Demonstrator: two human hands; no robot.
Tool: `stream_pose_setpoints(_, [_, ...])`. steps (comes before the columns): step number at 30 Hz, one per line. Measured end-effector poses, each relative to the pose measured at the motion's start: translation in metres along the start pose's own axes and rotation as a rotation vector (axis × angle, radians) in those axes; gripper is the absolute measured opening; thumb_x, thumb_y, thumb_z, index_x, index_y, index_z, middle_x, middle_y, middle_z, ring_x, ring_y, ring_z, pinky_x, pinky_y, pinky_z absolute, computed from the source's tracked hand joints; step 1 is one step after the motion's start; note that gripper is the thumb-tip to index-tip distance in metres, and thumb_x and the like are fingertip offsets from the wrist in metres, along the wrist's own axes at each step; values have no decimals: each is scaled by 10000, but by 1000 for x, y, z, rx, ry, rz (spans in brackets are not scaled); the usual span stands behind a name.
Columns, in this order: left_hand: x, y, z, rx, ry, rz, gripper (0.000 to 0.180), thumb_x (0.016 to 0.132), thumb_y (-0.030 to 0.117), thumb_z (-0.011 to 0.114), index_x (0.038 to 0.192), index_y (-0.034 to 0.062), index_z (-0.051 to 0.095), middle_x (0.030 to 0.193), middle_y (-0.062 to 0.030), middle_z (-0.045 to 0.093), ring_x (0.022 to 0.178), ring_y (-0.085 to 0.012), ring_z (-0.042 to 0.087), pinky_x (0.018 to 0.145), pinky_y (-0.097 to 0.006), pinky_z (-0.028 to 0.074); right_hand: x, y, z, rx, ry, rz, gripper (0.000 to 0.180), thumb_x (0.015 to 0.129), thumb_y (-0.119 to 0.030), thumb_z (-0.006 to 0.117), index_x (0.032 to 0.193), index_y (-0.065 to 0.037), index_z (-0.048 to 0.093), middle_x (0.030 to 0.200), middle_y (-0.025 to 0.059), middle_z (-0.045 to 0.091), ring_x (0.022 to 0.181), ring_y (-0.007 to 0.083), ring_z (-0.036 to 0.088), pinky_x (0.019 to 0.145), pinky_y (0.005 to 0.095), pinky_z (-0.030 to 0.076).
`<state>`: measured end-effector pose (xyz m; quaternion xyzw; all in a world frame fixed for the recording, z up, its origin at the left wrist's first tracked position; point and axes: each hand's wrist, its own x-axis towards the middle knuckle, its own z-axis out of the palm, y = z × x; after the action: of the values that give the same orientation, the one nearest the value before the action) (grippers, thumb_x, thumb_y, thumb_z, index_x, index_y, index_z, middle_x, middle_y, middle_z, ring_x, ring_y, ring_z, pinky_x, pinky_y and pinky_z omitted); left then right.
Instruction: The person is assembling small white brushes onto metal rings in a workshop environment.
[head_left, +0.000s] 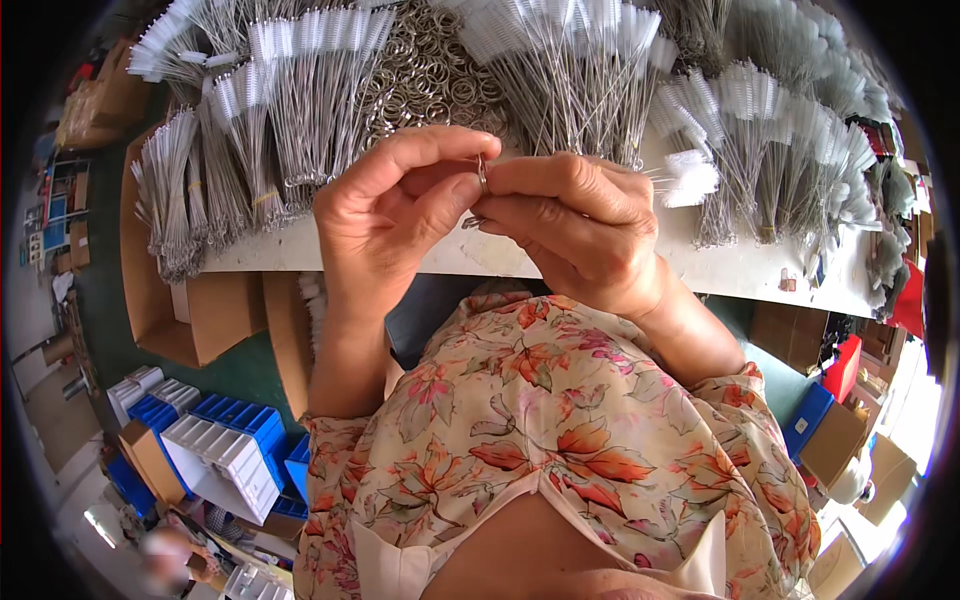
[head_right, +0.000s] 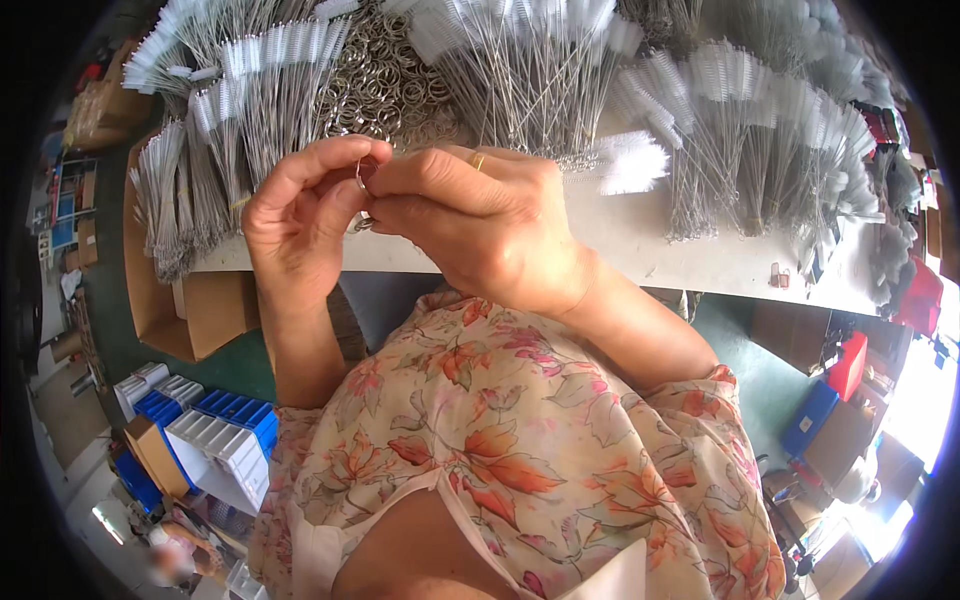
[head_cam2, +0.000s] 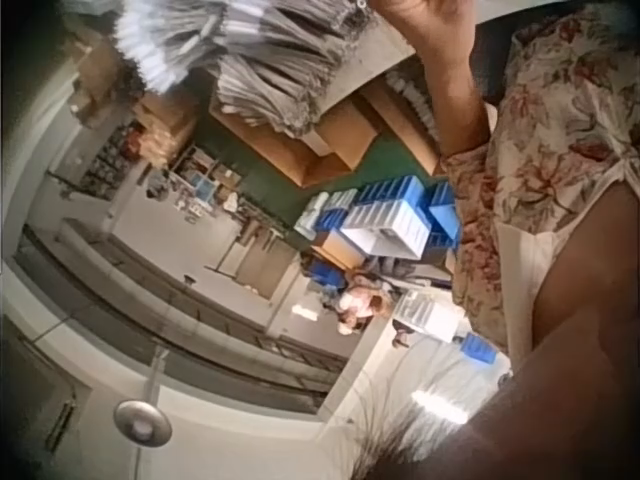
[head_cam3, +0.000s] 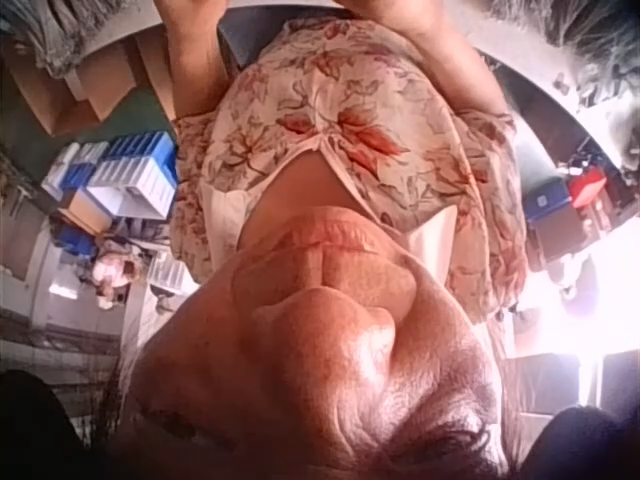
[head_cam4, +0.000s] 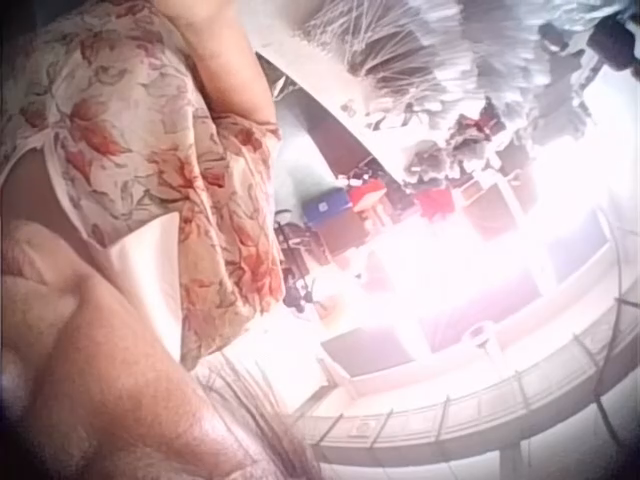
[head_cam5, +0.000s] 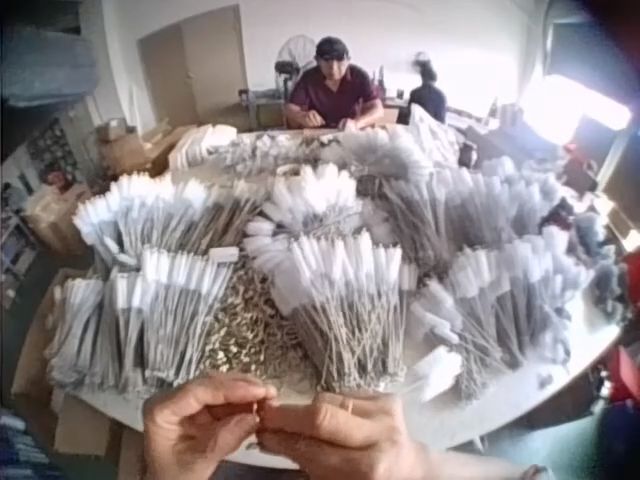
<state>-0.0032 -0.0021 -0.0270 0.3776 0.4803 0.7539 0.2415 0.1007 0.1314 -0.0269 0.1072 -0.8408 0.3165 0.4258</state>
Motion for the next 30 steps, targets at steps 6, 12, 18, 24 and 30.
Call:
stream_pose_setpoints(6, [3,30,-10,323,-128,-113,269,738,-113,590,1000,-50,601,990,-164,612,872,-178,612,742,-273,520,5,-6,2,-14,-107,-19,193,547,-61,654,740,-63,641,820,-1,586,641,163,611,519,269,501])
stream_pose_setpoints(12, [-1,31,-9,516,-37,137,256,713,-109,624,960,-41,627,938,-126,628,796,-160,642,685,-235,543,12,-10,-3,386,-137,378,105,818,-144,624,832,-47,660,783,21,601,573,118,549,541,224,457])
stream_pose_setpoints(18, [-4,24,-4,530,33,269,280,695,-122,629,967,-53,621,945,-134,630,801,-165,644,699,-247,548,20,-19,-4,1139,-65,1081,181,842,-191,622,865,-12,636,704,-3,584,536,35,437,468,174,356])
stream_pose_setpoints(24, [-1,19,-9,516,14,147,285,709,-131,607,983,-58,616,950,-128,629,808,-144,629,707,-235,538,19,-7,-1,1005,-142,1074,173,817,-181,653,845,-11,641,680,-2,585,533,37,463,466,177,369])
stream_pose_setpoints(30, [11,16,-18,384,-95,-54,271,746,-113,579,1008,-52,611,952,-110,634,770,-95,600,681,-208,516,18,9,-6,876,-295,1059,133,788,-129,675,834,-6,654,674,10,600,538,36,489,471,178,398])
